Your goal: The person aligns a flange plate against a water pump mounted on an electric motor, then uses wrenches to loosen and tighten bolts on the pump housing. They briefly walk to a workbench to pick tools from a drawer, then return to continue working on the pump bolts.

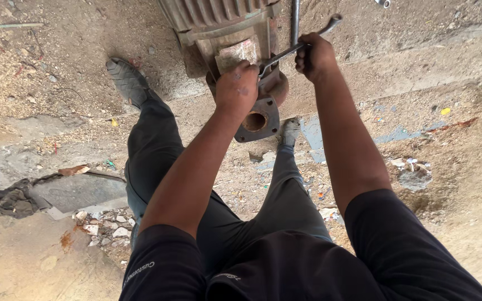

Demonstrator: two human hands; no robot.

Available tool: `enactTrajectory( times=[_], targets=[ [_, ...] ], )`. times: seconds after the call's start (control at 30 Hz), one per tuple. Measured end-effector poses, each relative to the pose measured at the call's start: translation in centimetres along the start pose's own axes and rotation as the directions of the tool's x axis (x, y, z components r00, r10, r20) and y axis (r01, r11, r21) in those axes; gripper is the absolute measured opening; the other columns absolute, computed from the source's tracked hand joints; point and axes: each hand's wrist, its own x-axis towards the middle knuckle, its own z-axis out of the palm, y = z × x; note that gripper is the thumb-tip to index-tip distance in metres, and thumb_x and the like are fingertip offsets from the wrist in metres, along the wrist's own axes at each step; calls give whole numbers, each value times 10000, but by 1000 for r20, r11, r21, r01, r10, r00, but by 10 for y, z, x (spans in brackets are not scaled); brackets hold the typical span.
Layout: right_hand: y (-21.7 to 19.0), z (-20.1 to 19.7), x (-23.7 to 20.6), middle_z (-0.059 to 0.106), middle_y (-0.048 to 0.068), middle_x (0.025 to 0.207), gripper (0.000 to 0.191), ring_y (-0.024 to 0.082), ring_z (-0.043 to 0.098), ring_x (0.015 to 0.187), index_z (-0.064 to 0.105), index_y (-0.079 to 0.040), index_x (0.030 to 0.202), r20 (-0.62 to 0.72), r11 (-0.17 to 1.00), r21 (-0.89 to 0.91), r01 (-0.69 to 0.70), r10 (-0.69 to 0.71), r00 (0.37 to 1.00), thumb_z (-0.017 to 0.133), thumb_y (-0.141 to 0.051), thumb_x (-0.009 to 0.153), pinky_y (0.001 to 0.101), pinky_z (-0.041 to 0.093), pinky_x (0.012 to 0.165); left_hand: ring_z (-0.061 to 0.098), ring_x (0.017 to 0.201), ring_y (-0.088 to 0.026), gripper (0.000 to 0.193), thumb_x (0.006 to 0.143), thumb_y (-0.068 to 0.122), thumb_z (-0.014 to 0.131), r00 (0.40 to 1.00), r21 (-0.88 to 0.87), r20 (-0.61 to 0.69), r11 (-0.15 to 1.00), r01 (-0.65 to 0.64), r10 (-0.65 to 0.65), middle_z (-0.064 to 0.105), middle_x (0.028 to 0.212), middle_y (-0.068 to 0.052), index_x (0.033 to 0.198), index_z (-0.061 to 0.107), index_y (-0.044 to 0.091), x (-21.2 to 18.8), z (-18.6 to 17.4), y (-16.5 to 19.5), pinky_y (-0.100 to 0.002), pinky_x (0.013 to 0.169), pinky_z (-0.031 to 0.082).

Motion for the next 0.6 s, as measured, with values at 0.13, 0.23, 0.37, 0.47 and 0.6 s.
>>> enactTrajectory(
  times=[0.13,0.23,0.37,0.47,0.6],
  targets=[
    [3,7,10,429,-9,561,260,148,399,501,571,-111,805,-12,999,27,-47,47,999,515,-266,1005,311,353,501,715,906,-326,61,900,138,700,998,-28,-64,1000,-5,4,698,980,-93,912,729,86,-2,0,4,-442,768,594],
    [5,3,11,439,-19,577,261,136,407,507,560,-117,812,-13,1000,29,-12,13,1000,529,-262,1027,304,351,494,707,901,-331,76,872,145,719,997,-21,-79,1000,-14,12,688,991,-105,914,720,82,-4,0,3,-443,772,587],
    [13,-12,4,519,30,615,155,173,465,493,588,-65,918,15,965,127,232,-235,972,593,-178,1024,330,368,459,686,930,-341,150,869,193,762,996,-82,-86,997,3,-10,678,979,-120,933,716,65,-7,0,-1,-446,794,560],
    [18,-19,-2,581,58,622,103,192,522,472,605,-67,1010,0,931,129,343,-346,938,636,-165,1007,327,382,421,672,959,-337,166,845,205,794,992,-129,-122,992,-5,-11,679,980,-117,938,739,79,-9,1,-4,-440,826,545],
    [18,-26,-2,642,82,674,152,200,583,511,596,-73,1049,71,913,67,403,-407,911,686,-195,1039,321,420,453,670,973,-318,165,827,200,813,995,-133,-98,991,8,-21,682,998,-109,937,758,89,-8,2,-7,-424,847,544]
  ],
)
